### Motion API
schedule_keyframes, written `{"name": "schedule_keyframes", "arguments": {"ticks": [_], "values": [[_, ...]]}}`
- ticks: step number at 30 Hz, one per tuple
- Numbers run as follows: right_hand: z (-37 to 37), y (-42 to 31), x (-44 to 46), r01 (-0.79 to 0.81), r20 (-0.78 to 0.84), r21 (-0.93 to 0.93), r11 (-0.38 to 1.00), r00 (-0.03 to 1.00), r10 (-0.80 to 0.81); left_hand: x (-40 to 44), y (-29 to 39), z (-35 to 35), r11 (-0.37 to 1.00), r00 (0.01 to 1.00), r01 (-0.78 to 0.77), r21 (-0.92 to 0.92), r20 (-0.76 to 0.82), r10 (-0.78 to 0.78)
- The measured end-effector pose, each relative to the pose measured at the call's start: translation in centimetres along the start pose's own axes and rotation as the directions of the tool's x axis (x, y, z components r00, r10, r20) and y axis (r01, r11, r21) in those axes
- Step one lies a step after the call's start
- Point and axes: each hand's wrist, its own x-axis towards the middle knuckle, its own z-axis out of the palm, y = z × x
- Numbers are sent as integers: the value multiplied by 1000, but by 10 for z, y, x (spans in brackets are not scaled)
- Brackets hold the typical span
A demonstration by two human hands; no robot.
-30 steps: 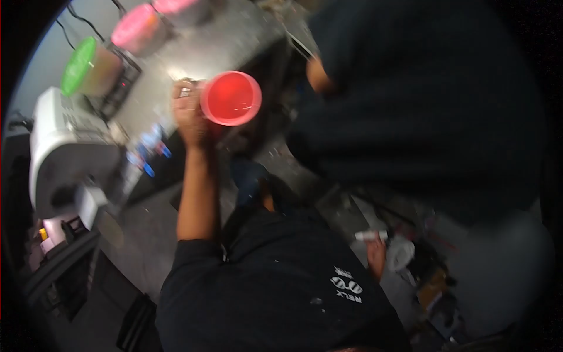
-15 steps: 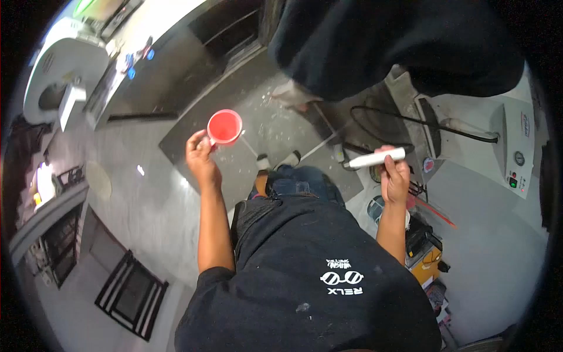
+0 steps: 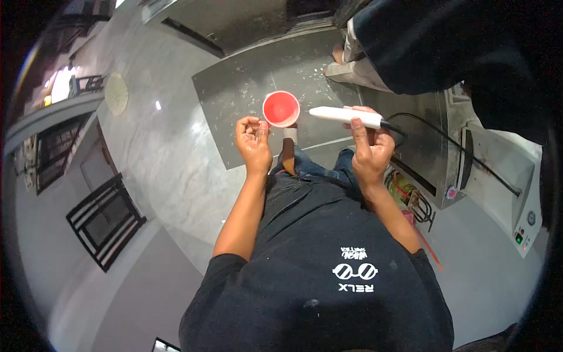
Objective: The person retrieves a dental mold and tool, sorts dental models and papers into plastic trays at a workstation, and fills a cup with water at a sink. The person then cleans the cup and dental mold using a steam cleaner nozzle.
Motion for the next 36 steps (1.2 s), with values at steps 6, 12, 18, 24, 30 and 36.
{"name": "schedule_keyframes", "arguments": {"ticks": [6,12,18,24,30,36], "values": [[7,19,11,142,14,-105,984,990,-142,-3,-9,-9,998,981,-31,-54,-191,20],[41,31,8,132,24,-102,986,991,-130,-18,-1,-13,994,968,-51,98,-240,73],[64,56,2,268,126,-248,931,962,-244,-24,-4,-17,982,955,-146,120,-242,171],[81,55,-2,261,189,-366,893,961,-203,-26,1,-17,976,959,-180,124,-199,202],[88,68,0,359,238,-411,838,930,-281,-25,3,-17,974,968,-99,206,-206,142],[94,74,8,373,211,-446,813,927,-310,-14,-6,-16,962,963,-158,221,-180,200]]}}
